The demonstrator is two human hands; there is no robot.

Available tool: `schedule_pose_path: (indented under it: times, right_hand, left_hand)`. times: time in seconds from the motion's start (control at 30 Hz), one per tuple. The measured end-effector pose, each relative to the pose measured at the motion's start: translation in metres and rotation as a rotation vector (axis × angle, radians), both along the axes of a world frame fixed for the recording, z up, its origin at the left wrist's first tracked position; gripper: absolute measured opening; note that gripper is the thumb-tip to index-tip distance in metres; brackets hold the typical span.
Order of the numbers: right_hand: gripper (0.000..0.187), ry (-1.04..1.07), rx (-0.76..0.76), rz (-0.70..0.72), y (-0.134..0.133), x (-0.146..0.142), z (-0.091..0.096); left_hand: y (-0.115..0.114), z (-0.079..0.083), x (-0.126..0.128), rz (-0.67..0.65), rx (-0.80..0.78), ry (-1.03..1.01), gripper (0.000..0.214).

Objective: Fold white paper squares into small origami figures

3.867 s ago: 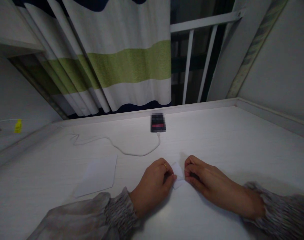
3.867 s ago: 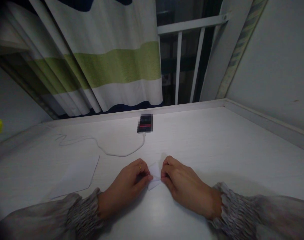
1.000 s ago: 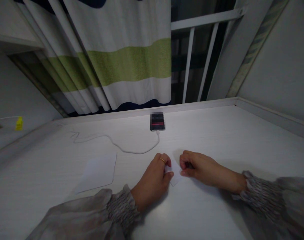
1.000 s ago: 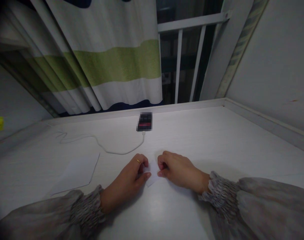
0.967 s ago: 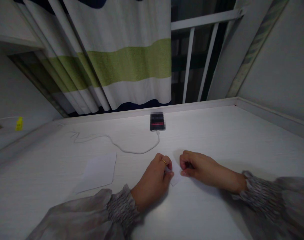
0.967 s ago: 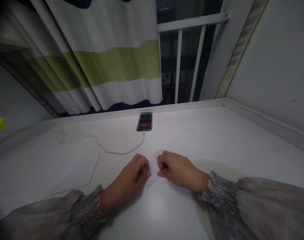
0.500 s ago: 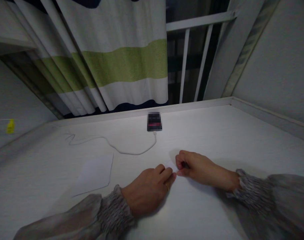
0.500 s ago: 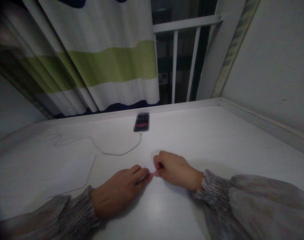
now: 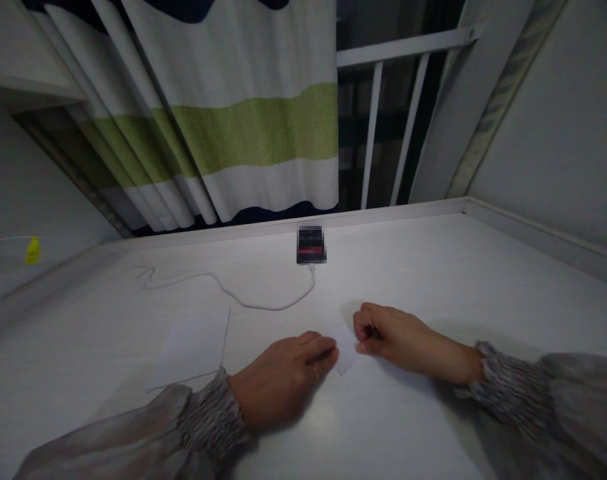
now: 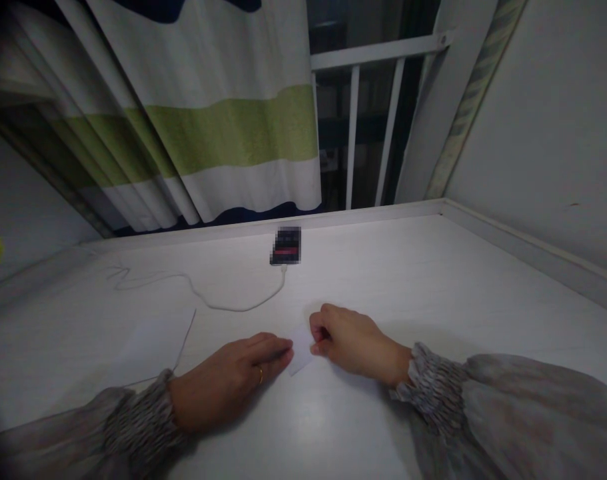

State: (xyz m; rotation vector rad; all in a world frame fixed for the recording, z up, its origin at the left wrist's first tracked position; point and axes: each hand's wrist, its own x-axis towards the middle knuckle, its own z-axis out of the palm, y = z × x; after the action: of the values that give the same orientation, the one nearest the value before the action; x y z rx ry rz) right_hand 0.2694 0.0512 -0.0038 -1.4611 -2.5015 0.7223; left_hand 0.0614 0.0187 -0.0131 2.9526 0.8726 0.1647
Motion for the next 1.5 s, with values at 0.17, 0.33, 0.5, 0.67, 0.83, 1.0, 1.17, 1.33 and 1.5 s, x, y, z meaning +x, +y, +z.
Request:
schedule_pose_path:
  times: [0.17, 0.33, 0.5, 0.67, 0.83, 1.0, 1.17, 1.33, 1.5]
  right_hand:
    - [0.006, 0.002, 0.009, 0.015, -0.001, 0.001, 0.001]
    - [0.006, 0.013, -0.003, 0.011, 0.0, 0.0, -0.001]
    - [0.009, 0.098, -0.02, 0.037, 0.006, 0.005, -0.005]
    - [0.008, 0.271, -0.225, 0.142, 0.011, 0.018, -0.002]
    - [0.02, 0.294, -0.003, 0.305, 0.0, 0.019, 0.002]
    - [0.023, 0.101, 0.229, 0.457, -0.013, 0.013, 0.005]
    - [0.026, 0.077, 0.243, 0.538, -0.026, 0.008, 0.009]
    - [0.028, 0.142, 0.078, 0.533, -0.03, 0.008, 0.008]
    - [0.027, 0.23, 0.021, 0.459, -0.014, 0.015, 0.004]
  left_hand:
    - [0.001, -0.002, -0.002, -0.052, 0.076, 0.02, 0.033]
    - [-0.003, 0.0, -0.004, -0.05, 0.136, 0.123, 0.037]
    - [-0.005, -0.002, -0.006, -0.047, 0.148, 0.098, 0.036]
    - [-0.001, -0.004, -0.006, -0.066, 0.138, 0.043, 0.036]
    - [0.004, -0.005, -0.007, -0.083, 0.071, -0.031, 0.036]
    - [0.004, -0.003, -0.003, -0.003, 0.023, -0.092, 0.034]
    - [0.004, -0.002, 0.003, 0.034, 0.05, -0.151, 0.029]
    - [0.004, 0.001, 0.003, 0.019, -0.075, -0.207, 0.034]
    - [0.002, 0.001, 0.003, 0.033, -0.103, -0.213, 0.031]
